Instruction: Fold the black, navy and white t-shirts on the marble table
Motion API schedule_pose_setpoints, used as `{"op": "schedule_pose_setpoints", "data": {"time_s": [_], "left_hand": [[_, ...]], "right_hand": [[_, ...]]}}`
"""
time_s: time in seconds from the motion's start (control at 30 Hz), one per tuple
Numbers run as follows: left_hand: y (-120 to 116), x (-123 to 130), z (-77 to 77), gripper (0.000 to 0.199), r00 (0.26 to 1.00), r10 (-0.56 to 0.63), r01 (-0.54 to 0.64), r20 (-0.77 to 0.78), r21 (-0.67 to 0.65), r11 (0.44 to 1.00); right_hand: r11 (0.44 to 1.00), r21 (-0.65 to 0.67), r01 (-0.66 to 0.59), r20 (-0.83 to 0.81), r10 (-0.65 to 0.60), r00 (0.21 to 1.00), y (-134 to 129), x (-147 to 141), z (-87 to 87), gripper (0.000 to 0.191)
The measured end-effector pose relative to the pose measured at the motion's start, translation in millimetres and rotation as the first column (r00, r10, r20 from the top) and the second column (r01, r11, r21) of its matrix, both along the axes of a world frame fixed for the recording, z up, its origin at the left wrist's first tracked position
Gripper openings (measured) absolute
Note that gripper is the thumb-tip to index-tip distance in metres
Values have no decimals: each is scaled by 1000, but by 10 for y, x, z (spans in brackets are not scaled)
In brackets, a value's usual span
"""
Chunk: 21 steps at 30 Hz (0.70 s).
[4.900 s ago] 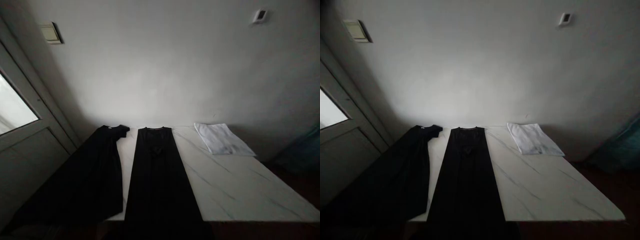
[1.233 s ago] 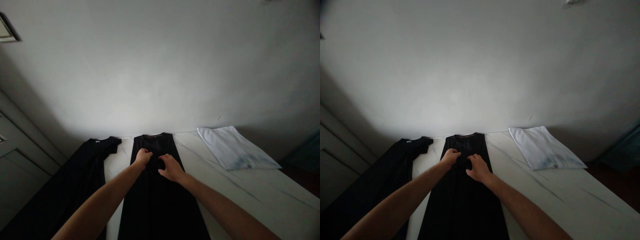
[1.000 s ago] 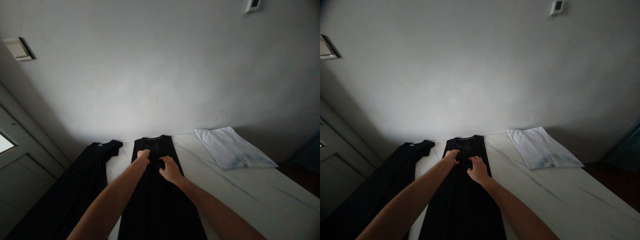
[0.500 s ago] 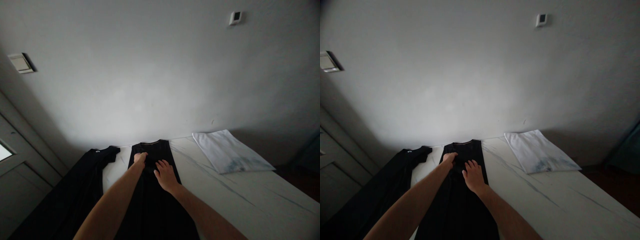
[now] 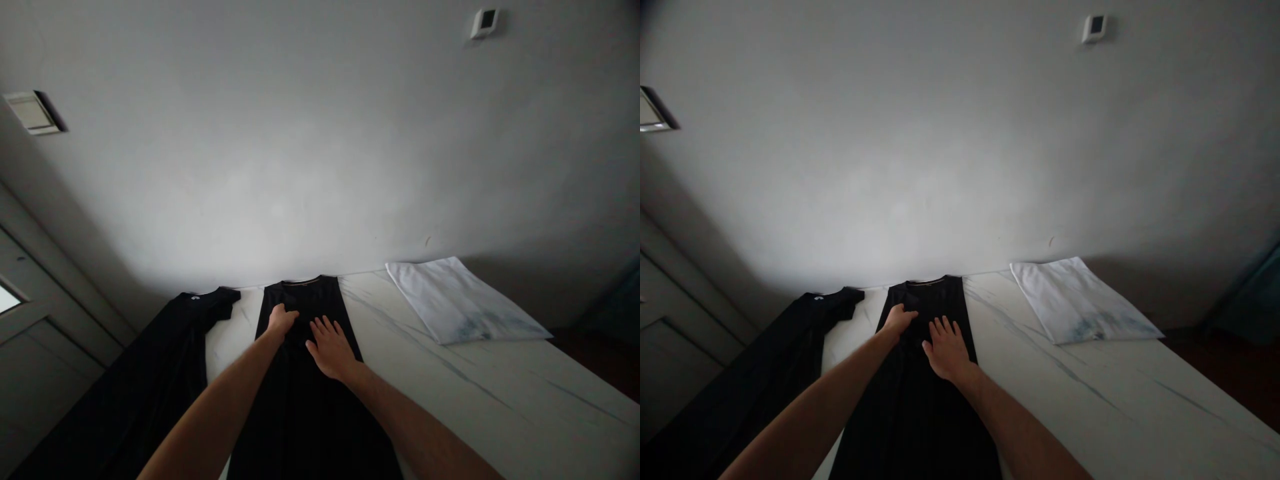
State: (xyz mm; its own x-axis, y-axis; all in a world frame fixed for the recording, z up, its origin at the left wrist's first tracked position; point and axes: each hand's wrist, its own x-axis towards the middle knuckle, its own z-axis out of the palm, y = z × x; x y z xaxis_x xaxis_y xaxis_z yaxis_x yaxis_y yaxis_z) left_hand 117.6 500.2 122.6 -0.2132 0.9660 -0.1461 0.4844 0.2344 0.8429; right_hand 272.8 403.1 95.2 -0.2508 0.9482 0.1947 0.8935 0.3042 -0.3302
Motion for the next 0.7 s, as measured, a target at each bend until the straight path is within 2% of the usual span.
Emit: {"op": "schedule_pose_setpoints", "data": {"time_s": [0.2, 0.33, 0.43, 0.53, 0.63, 0.7], "left_hand": [[-99, -8, 43, 43, 995, -103, 104, 11, -54, 993], [-142, 20, 70, 49, 993, -118, 117, -6, -90, 989], [-155, 54, 95, 57, 996, -90, 87, -25, -85, 993], [-163, 81, 107, 76, 998, -48, 45, -29, -99, 994], [-161, 79, 101, 90, 999, -15, 12, -28, -112, 994], [-152, 53, 94, 91, 999, -21, 18, -27, -111, 994]], "right_hand": [[1000, -22, 1, -18, -2, 1000, 5, 14, 2, 67], [1000, -28, 9, -52, -10, 999, 10, 27, -1, 69], [1000, -10, 27, -103, -27, 994, 11, 42, -9, 64], [998, 53, 47, -185, -36, 982, -5, 72, 1, 57], [990, 124, 68, -246, -36, 969, -35, 102, 38, 40], [988, 140, 70, -244, -34, 969, -50, 110, 69, 28]]}}
